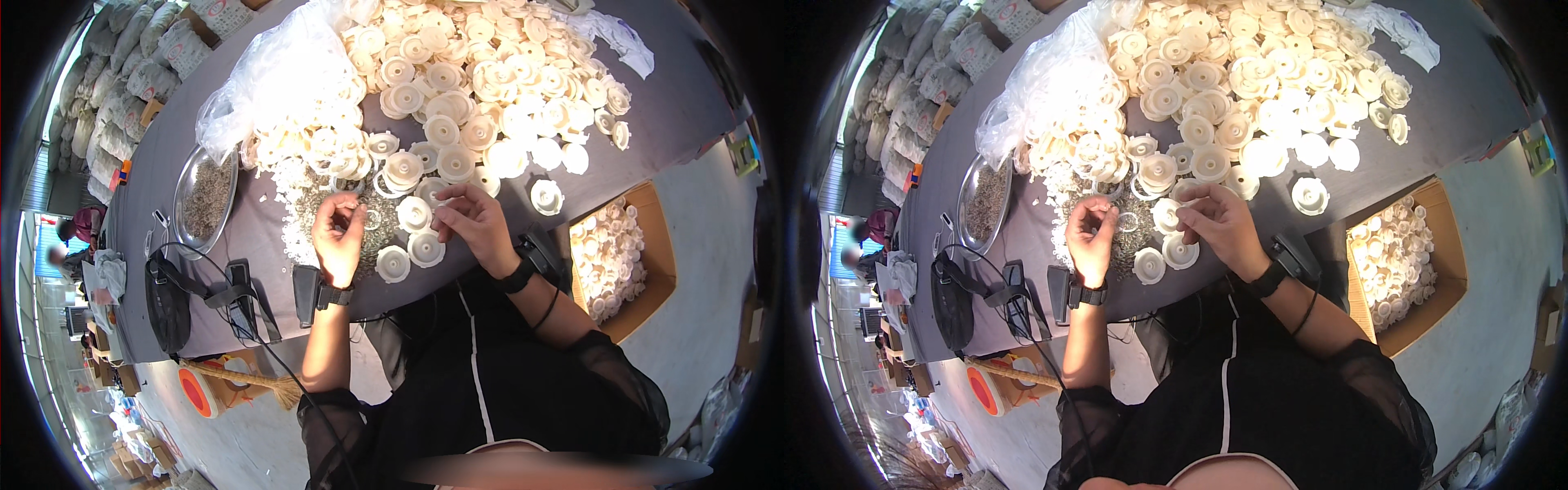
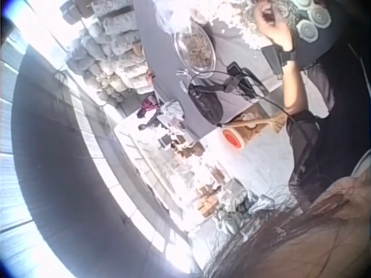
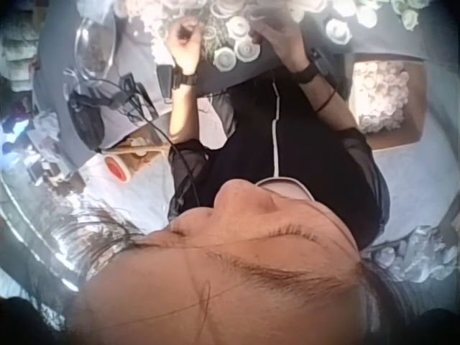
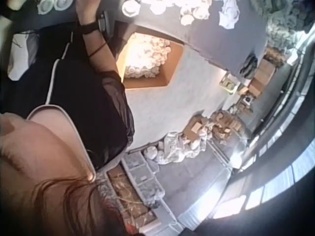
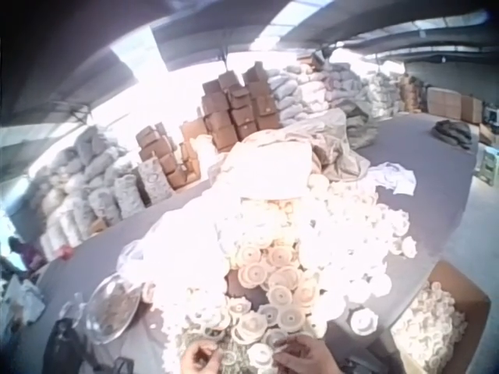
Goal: The person assembles small white plastic components by hand, joining rings and circular pieces together on a work table.
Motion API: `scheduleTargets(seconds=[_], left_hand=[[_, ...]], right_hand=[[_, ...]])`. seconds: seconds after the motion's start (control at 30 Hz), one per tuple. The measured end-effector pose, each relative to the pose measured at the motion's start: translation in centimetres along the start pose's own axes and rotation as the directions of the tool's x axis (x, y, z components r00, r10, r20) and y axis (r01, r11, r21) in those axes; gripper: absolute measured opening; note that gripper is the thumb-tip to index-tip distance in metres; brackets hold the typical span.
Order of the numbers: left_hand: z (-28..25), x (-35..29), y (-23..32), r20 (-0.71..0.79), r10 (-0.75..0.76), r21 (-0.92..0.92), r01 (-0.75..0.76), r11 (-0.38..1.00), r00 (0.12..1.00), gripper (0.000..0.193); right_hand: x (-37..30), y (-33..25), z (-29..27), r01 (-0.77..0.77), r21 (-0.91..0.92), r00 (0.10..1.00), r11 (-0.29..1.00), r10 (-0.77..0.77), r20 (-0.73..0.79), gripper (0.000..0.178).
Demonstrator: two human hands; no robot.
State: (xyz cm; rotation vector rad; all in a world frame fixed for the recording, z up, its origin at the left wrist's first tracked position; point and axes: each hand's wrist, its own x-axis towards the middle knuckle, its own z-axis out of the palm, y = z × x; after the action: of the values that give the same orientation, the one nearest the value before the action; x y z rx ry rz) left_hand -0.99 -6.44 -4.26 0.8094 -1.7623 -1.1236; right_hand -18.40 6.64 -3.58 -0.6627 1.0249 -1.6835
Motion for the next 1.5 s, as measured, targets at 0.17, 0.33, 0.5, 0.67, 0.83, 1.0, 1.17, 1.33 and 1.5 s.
scheduleTargets(seconds=[0.17,0.33,0.5,0.67,0.83,1.0,1.17,1.33,1.5], left_hand=[[-0.6,-0.7,1.3,0.057,-0.159,-0.278,0.168,0.946,0.986,0.017],[1.0,-2.5,3.6,0.263,-0.248,-0.436,0.344,0.832,0.932,0.02],[1.4,-2.9,4.4,0.284,-0.243,-0.494,0.359,0.792,0.927,0.021],[2.1,-3.1,5.1,0.338,-0.306,-0.497,0.445,0.745,0.89,0.019],[4.3,-2.4,4.4,0.299,-0.309,-0.422,0.416,0.806,0.903,0.016],[7.8,4.9,3.7,0.209,0.074,0.089,-0.094,0.992,0.975,0.025],[9.3,14.6,-2.7,0.343,0.32,0.535,-0.464,0.706,0.883,0.043],[10.8,16.3,-1.4,0.479,0.068,0.697,-0.426,0.577,0.875,0.041],[8.0,15.8,-3.1,0.415,-0.058,0.654,-0.253,0.712,0.908,0.028]], right_hand=[[0.1,-0.1,0.8,-0.017,-0.009,1.0,1.0,0.017,-0.005,0.016],[0.0,-0.3,2.5,-0.027,0.059,0.992,0.998,0.02,0.124,0.016],[-0.1,-0.5,2.3,-0.064,0.073,0.977,0.995,0.047,0.21,0.021],[-0.3,-0.3,1.9,-0.127,0.136,0.969,0.983,0.093,0.231,0.022],[-0.4,-0.3,1.5,0.057,0.098,0.993,0.994,-0.066,0.1,0.016],[-0.2,-0.2,-0.7,0.317,0.075,0.942,0.945,-0.305,-0.137,0.01],[-0.6,-0.9,-1.0,0.291,-0.004,0.952,0.957,-0.29,-0.099,0.011],[-1.0,-1.6,-3.1,0.259,0.064,0.961,0.964,-0.251,-0.114,0.015],[-0.3,-1.6,-3.3,0.271,0.06,0.96,0.961,-0.266,-0.083,0.018]])
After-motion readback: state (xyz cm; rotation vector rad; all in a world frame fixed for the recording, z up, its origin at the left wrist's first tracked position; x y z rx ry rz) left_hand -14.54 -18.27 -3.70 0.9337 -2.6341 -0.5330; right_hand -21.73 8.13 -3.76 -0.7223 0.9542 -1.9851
